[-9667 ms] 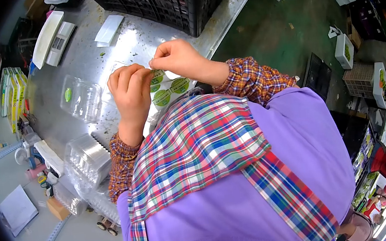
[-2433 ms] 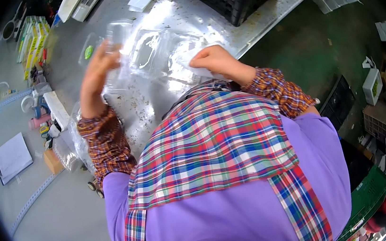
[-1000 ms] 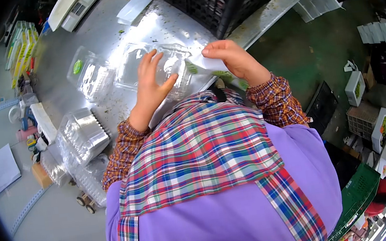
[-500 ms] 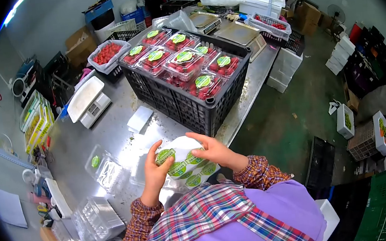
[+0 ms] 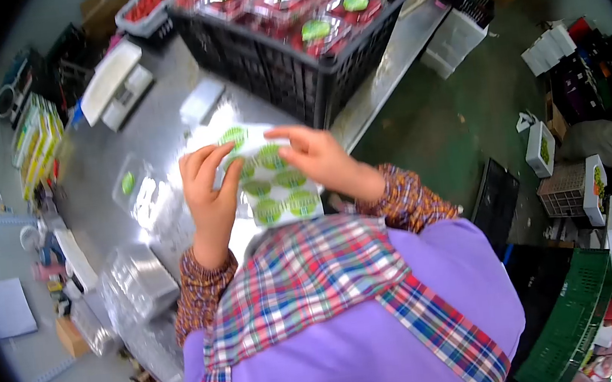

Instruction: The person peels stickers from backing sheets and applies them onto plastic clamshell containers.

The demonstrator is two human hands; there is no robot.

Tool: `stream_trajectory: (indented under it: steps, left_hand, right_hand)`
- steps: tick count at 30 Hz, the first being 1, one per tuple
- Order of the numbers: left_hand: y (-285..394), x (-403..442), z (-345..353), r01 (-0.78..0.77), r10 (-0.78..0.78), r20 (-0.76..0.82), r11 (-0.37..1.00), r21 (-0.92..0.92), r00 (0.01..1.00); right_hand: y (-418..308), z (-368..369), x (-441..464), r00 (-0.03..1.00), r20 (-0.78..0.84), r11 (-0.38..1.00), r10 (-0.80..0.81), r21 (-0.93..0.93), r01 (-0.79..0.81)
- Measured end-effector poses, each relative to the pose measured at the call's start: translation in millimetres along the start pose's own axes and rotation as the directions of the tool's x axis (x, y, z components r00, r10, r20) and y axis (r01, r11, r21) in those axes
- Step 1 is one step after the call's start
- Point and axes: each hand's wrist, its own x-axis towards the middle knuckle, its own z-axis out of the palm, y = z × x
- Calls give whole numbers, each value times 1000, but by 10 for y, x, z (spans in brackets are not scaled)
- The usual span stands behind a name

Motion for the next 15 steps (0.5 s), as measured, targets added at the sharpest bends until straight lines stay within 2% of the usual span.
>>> stream_trajectory:
  steps: [1,2,5,8,11,15]
  left_hand:
    - [54,-13,16,-64,65,60,998,-17,996]
    - [96,-30,49,-63,62,94,998,5,994]
    - [92,-99,143,-66,61,137,997,38,989]
    - [105,-140,170,-58,50,142,997,58,989]
    - [78,-165,203,-18,19,170,1000,-4,985]
    - [61,-216,253,-23,36,181,997,-74,983]
  right_hand:
    - [-37,59,5,997,-27,992,-67,101,69]
    - [-115,83,-7,999,29,972,-35,235,27]
    - [-154,118,-10,998,40,980,-37,197,29]
    - [-103,52,-23,967,198,887,163,400,-232]
    - [-139,146,-45,987,125,920,100,366,-140]
    - [-247,158,-40,984,110,958,138,236,-161]
